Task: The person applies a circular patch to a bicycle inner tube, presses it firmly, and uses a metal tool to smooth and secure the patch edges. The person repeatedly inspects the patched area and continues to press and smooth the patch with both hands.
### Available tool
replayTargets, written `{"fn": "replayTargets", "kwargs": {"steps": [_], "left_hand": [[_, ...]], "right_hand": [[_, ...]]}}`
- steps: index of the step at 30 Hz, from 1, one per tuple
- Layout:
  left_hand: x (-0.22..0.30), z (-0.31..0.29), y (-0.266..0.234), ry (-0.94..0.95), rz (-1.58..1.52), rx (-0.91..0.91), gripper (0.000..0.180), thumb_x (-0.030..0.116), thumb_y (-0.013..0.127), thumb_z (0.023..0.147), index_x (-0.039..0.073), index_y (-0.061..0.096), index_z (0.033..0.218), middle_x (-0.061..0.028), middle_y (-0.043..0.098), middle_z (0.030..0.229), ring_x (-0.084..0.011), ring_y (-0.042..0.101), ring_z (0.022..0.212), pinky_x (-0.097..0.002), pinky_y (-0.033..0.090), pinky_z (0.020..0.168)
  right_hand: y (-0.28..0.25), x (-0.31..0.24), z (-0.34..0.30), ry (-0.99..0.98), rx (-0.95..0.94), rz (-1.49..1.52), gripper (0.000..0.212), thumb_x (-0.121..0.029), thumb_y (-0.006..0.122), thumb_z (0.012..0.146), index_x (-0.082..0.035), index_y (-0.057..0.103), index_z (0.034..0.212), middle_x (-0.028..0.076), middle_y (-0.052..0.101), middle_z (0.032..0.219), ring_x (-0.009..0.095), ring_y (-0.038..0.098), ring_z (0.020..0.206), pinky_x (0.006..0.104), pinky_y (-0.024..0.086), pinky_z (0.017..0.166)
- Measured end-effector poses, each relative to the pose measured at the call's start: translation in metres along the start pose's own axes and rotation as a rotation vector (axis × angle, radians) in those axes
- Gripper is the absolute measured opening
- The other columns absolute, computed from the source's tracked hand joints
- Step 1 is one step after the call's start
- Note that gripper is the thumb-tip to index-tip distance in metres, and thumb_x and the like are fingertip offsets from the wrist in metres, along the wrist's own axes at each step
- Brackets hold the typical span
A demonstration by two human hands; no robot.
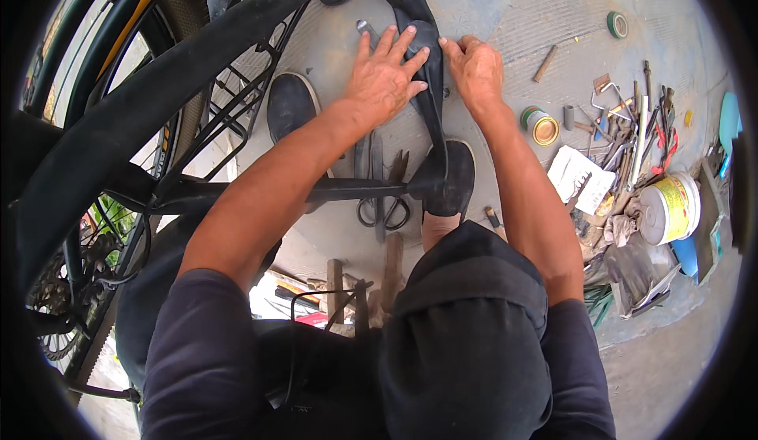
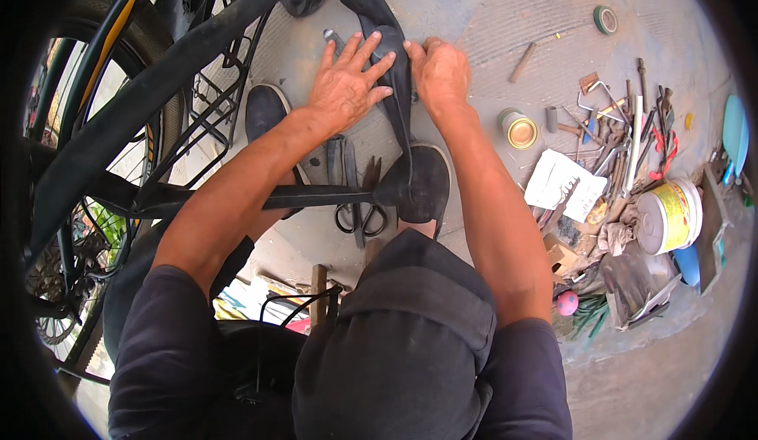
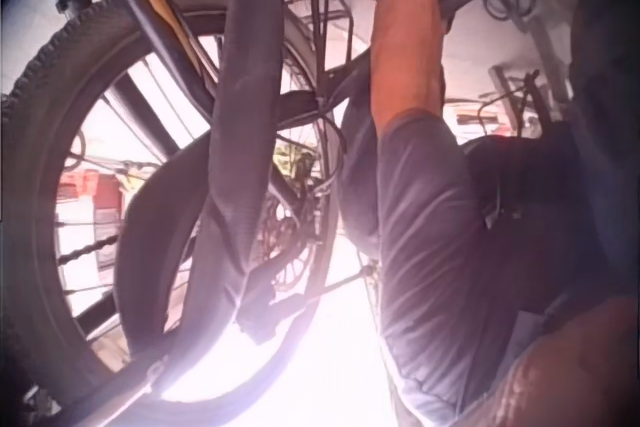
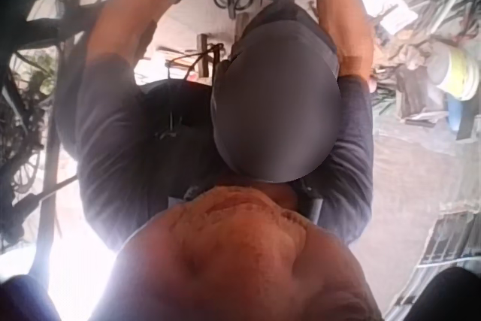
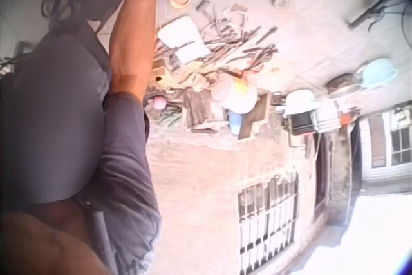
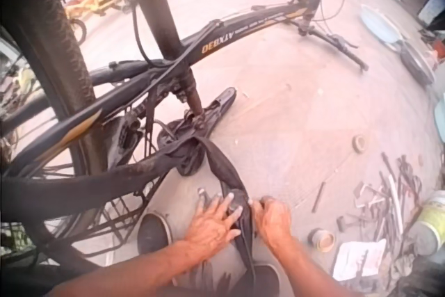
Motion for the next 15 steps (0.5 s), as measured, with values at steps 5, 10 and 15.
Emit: {"fn": "replayTargets", "kwargs": {"steps": [5, 10, 15], "left_hand": [[0.001, 0.0, -0.004, 0.008, -0.002, -0.047, 0.057, 0.045, 0.056, 0.094, 0.021, 0.046, 0.144, -0.0118, 0.027, 0.158, -0.034, 0.027, 0.144, -0.057, 0.022, 0.114], [0.002, 0.001, -0.005, 0.016, 0.035, -0.106, 0.059, 0.045, 0.058, 0.093, 0.021, 0.045, 0.145, -0.0139, 0.025, 0.158, -0.0357, 0.026, 0.144, -0.0576, 0.021, 0.114], [0.003, 0.001, -0.008, 0.026, 0.04, -0.103, 0.059, 0.043, 0.059, 0.093, 0.02, 0.044, 0.146, -0.0145, 0.025, 0.158, -0.0365, 0.026, 0.144, -0.0578, 0.021, 0.115]], "right_hand": [[0.008, 0.013, -0.038, 0.154, -0.077, 0.082, 0.041, -0.04, 0.064, 0.089, 0.0, 0.07, 0.08, 0.025, 0.066, 0.077, 0.043, 0.064, 0.079, 0.048, 0.049, 0.073], [0.005, 0.005, -0.031, 0.205, 0.001, 0.004, 0.048, -0.048, 0.063, 0.089, -0.002, 0.07, 0.079, 0.024, 0.067, 0.079, 0.043, 0.065, 0.08, 0.0474, 0.05, 0.074], [-0.003, -0.021, -0.003, 0.103, -0.036, -0.19, 0.06, -0.059, 0.061, 0.086, -0.001, 0.071, 0.079, 0.023, 0.068, 0.08, 0.042, 0.066, 0.082, 0.0465, 0.052, 0.074]]}}
Point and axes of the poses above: each hand's wrist, its own z-axis towards the middle knuckle, its own y-axis out of the palm, x = y × z, the point moved 2 cm from there along z, towards the middle knuckle
